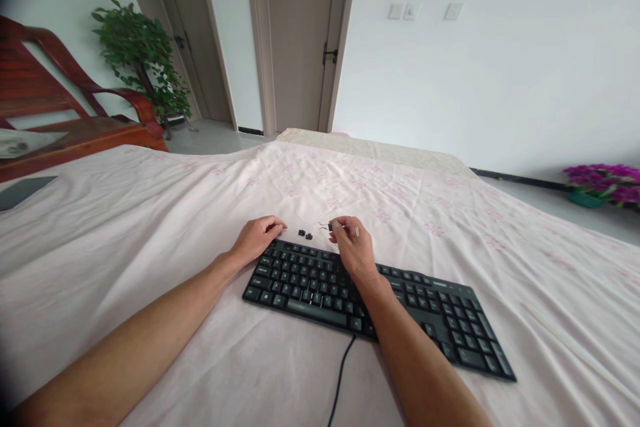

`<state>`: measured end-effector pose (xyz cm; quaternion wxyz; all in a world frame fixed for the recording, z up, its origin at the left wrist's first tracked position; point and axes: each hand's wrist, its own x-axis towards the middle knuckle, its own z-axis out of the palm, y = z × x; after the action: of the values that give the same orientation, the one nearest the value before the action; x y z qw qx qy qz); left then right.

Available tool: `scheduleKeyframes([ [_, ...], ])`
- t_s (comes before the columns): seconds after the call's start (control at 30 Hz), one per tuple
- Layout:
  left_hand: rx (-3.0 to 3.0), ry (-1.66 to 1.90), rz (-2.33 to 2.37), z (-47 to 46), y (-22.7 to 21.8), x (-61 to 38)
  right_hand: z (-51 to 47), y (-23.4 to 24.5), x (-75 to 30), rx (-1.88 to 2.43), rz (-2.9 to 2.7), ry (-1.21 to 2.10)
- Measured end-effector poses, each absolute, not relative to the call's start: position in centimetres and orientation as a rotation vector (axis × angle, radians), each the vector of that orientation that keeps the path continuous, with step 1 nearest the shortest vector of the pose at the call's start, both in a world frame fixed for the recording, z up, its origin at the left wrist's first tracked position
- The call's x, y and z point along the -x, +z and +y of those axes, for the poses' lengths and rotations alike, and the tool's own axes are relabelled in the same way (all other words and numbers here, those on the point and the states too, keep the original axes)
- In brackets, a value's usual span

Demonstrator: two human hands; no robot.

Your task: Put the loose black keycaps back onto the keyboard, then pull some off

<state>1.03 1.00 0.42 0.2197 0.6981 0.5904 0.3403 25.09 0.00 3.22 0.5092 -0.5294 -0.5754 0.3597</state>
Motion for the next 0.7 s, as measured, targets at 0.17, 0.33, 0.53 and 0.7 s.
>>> scheduleKeyframes([
  [0.17,-1.948,0.944,1.61,0.91,0.57,-1.0,0.0,3.13,-25.09,1.277,-1.385,0.862],
  [0.33,-1.931,0.954,1.614,0.94,0.4,-0.99,-0.17,3.42,-24.94,1.297,-1.389,0.859],
  [0.53,-1.928,0.945,1.613,1.0,0.41,-0.93,-0.36,3.73,-24.9,1.302,-1.396,0.835],
  [0.7,-1.944,0.955,1.593,1.01,0.34,-0.91,-0.27,3.44,-25.24,1.248,-1.417,0.866],
])
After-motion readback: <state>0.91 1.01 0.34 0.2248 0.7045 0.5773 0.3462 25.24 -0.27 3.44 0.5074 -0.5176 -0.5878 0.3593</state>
